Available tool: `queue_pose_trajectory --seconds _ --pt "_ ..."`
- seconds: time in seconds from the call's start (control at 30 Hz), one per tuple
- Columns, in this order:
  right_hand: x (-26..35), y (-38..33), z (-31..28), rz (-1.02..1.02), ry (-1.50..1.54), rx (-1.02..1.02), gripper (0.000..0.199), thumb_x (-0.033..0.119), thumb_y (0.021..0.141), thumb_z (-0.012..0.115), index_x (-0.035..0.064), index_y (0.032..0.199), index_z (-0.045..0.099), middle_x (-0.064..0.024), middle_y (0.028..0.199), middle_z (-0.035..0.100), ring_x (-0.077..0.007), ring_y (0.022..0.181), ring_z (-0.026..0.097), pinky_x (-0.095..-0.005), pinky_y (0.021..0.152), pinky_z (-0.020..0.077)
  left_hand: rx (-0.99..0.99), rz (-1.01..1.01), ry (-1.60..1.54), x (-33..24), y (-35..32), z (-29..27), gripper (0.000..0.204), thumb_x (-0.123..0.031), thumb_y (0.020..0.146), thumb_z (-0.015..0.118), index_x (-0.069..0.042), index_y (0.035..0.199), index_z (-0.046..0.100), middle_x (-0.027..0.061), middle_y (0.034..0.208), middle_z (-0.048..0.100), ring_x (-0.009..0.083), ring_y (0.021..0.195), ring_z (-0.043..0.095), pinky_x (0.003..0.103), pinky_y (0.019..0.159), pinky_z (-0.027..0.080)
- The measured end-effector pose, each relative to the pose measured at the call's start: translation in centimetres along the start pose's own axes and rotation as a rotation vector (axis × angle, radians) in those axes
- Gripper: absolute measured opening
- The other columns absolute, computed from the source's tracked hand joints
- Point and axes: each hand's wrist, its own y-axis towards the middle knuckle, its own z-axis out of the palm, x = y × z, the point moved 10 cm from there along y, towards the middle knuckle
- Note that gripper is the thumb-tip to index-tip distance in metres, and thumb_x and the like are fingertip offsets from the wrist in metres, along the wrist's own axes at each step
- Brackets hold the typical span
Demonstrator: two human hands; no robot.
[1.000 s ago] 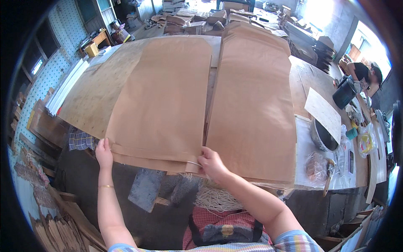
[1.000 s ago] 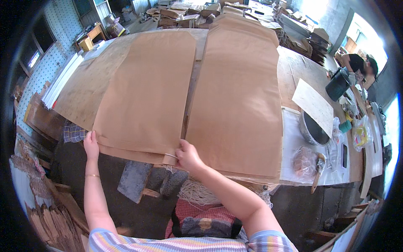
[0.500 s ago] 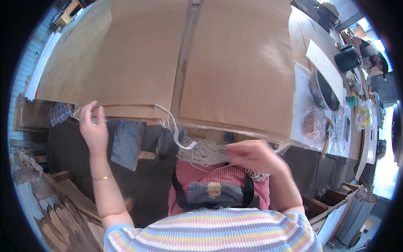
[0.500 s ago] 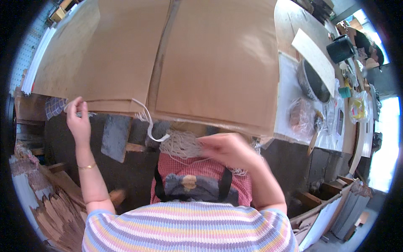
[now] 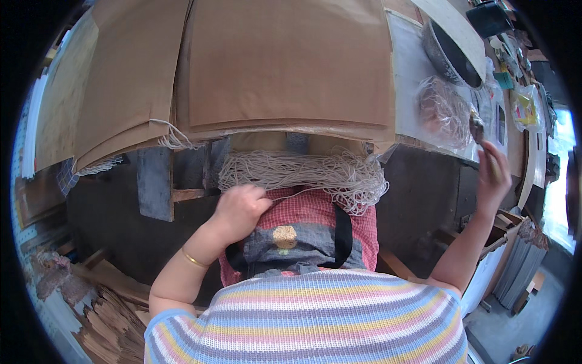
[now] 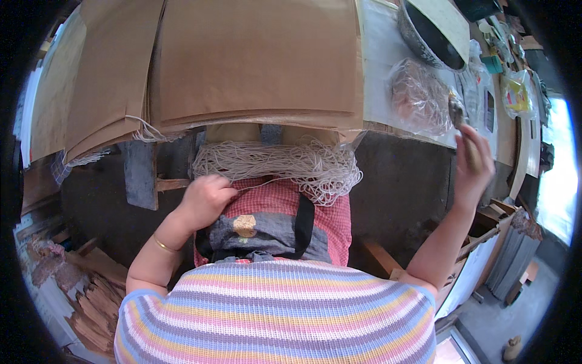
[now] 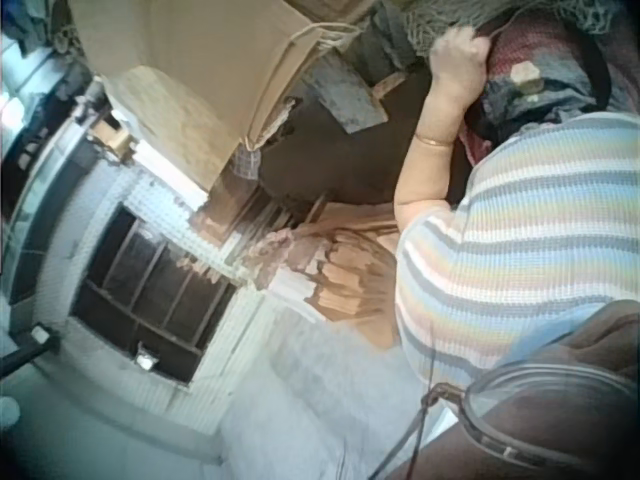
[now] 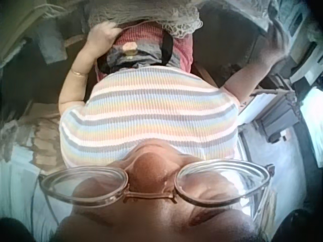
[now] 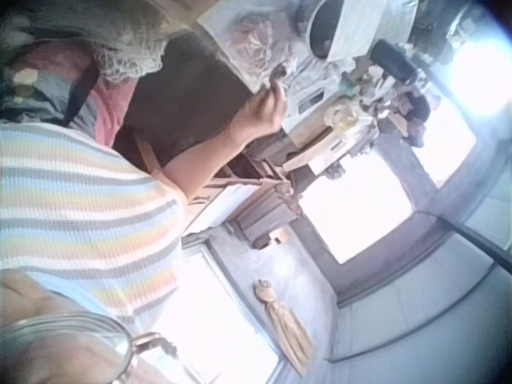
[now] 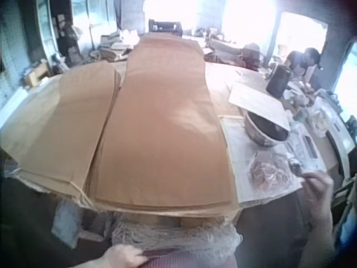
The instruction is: The person repeatedly applies glue to the edge of a large brown paper sheet using a brush, then presses a white string along the glued edge to secure it. The person works on multiple sheets in a repetitive sequence.
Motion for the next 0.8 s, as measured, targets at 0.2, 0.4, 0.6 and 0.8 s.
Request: queue_pose_trajectory --seconds 0.2,0.4,0.6,0.8 --pt "-1.1 -3.3 2.2 0.635 0.81 -0.282 0.014 0.001 0.083 0.07 0.0041 0.086 0.056 -0.0004 0.068 0.055 -0.0027 0.055 0.045 -0.0167 0.047 0.0321 0.031 -0.049 0.054 1.7 -0.6 3.9 0.006 -0.011 0.073 0.056 -0.006 0.074 0.058 0.0096 0.079 0.058 0.0277 0.081 0.06 0.037 0.07 0.052" --pt "12.5 -0.1 10.4 0.627 1.08 -0.094 0.012 0.013 0.087 0.064 0.0022 0.082 0.068 -0.0006 0.073 0.062 -0.0054 0.06 0.049 -0.0199 0.054 0.0371 -0.169 -0.254 -0.524 3.9 -3.2 -3.6 0.003 0.0 0.083 0.059 0.0 0.085 0.057 0.0166 0.083 0.06 0.0349 0.079 0.061 0.04 0.068 0.049" --pt "24.4 5.4 19.3 0.489 1.144 0.286 0.017 0.015 0.089 0.065 0.0001 0.082 0.068 0.0008 0.069 0.063 -0.0047 0.061 0.053 -0.0213 0.054 0.042 -0.398 -0.373 0.132 6.5 -2.6 -11.3 0.007 0.004 0.08 0.056 -0.001 0.084 0.054 0.0171 0.108 0.061 0.0325 0.076 0.061 0.04 0.064 0.05" --pt "26.6 7.4 22.8 0.354 0.81 0.361 0.026 0.018 0.084 0.069 -0.0051 0.071 0.064 -0.0093 0.055 0.061 -0.0095 0.051 0.054 -0.0292 0.049 0.0445 -0.159 -0.427 0.34 8.6 2.4 -8.8 0.016 0.002 0.072 0.058 0.0 0.088 0.055 0.0166 0.133 0.053 0.0268 0.08 0.063 0.037 0.068 0.054"
